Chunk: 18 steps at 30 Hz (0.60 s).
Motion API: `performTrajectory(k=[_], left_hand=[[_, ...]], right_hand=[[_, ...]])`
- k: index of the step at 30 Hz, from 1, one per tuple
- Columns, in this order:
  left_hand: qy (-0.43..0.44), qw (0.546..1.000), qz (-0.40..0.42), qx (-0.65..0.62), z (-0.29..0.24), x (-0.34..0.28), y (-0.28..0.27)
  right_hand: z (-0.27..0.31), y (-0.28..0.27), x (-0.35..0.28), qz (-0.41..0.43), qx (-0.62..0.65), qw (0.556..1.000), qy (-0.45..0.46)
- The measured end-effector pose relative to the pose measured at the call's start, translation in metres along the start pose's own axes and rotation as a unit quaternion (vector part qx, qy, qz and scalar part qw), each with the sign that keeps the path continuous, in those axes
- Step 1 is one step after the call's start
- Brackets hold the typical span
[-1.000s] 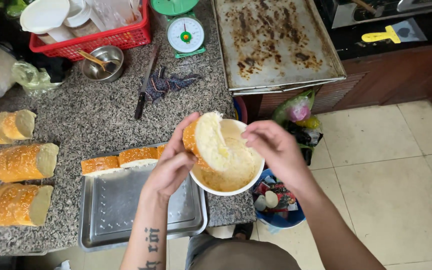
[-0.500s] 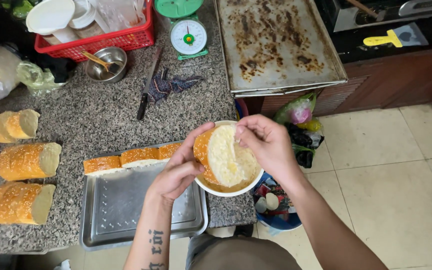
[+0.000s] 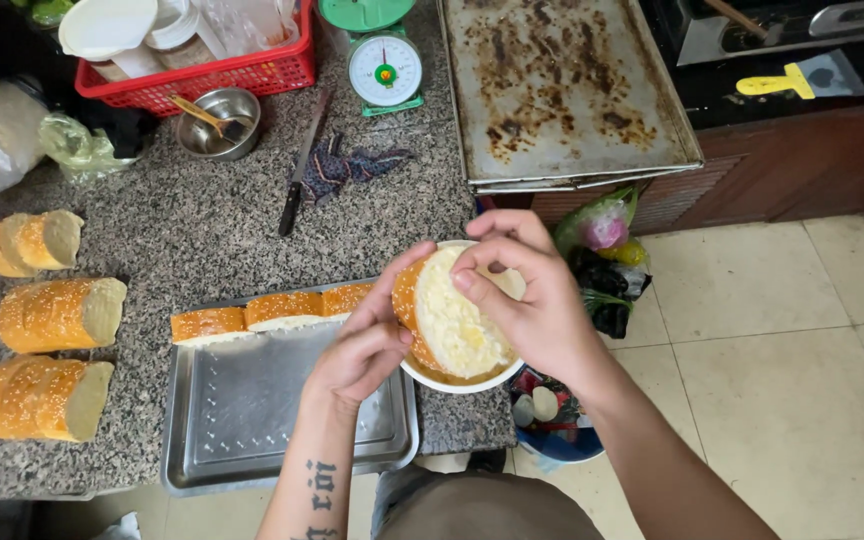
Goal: Spreading butter or cream on sliced bread and arranging them on a metal tray.
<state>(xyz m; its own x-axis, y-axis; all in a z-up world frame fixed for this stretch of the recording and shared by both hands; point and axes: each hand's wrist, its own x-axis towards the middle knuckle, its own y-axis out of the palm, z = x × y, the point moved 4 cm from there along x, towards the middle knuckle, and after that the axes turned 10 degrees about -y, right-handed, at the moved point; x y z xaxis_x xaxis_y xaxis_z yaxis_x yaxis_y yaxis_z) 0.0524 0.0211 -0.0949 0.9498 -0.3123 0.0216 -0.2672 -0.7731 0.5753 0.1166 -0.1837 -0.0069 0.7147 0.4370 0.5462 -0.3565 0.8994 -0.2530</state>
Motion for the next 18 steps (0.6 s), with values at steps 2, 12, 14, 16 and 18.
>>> performTrajectory(k=[2, 12, 14, 16, 18], left_hand=[[0.001, 1.0, 0.01, -0.014, 0.002, -0.001, 0.005], [0.001, 0.999, 0.005, -0.035, 0.002, -0.008, -0.002], [0.005, 0.999, 0.02, -0.033, 0.001, -0.006, 0.003], [0.005, 0.999, 0.02, -0.036, -0.003, -0.004, -0.002], [0.005, 0.999, 0.017, -0.037, -0.01, -0.007, -0.007]], right_hand=[[0.004, 0.007, 0.007, -0.017, -0.042, 0.999, -0.018], [-0.035, 0.006, -0.003, -0.082, 0.128, 0.974, 0.171], [-0.039, 0.012, -0.007, -0.014, 0.083, 0.987, 0.137], [-0.037, 0.007, -0.006, -0.028, 0.121, 0.981, 0.147], [-0.034, 0.003, -0.01, -0.04, 0.162, 0.974, 0.155]])
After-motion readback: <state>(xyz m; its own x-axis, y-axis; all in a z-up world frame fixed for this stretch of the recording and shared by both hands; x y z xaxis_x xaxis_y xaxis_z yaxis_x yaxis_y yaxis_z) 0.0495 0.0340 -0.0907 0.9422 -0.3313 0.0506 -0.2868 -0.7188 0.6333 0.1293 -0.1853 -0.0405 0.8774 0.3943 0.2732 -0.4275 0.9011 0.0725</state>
